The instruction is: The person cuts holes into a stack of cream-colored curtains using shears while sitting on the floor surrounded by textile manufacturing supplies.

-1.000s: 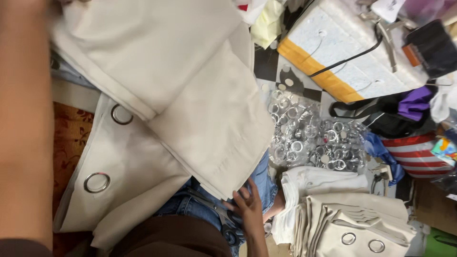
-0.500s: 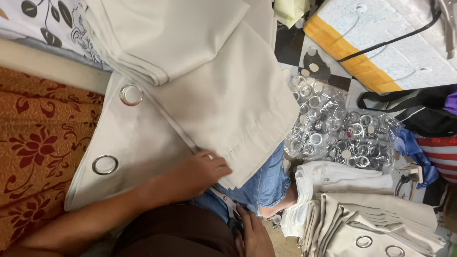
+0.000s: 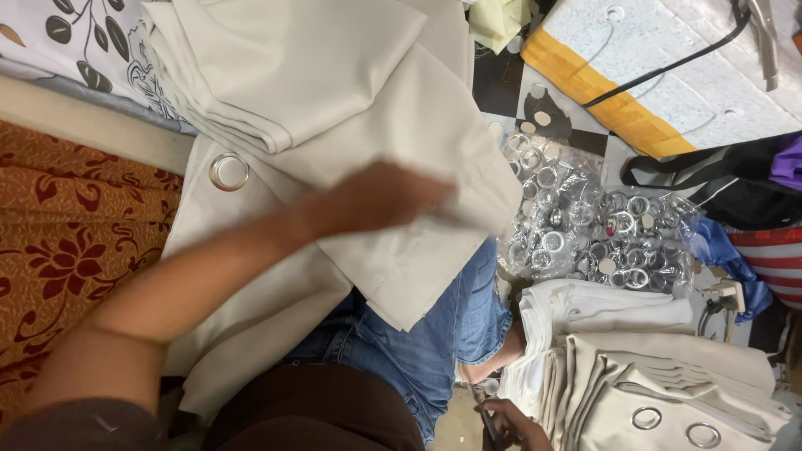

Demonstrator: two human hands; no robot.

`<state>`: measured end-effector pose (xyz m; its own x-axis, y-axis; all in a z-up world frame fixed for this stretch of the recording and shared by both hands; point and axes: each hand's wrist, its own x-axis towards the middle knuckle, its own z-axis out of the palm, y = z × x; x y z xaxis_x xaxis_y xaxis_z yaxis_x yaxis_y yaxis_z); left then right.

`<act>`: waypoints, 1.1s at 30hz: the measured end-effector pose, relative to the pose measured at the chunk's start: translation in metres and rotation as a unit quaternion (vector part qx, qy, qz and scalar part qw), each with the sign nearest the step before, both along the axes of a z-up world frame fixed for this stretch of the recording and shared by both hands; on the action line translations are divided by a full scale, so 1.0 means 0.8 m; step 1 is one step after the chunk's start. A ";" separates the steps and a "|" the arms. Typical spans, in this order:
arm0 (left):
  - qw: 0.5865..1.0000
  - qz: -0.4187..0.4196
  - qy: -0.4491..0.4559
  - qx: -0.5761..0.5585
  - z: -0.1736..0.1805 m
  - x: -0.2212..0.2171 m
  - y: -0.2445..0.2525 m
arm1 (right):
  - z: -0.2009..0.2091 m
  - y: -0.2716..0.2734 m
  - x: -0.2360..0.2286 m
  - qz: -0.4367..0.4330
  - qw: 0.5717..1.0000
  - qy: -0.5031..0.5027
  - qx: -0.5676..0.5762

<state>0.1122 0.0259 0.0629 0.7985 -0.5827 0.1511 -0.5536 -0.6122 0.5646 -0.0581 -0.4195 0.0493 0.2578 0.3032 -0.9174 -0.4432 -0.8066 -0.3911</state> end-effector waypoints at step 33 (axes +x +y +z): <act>0.502 0.489 0.449 -0.554 -0.007 -0.209 -0.135 | -0.037 0.114 0.022 -0.358 0.923 -0.013 0.138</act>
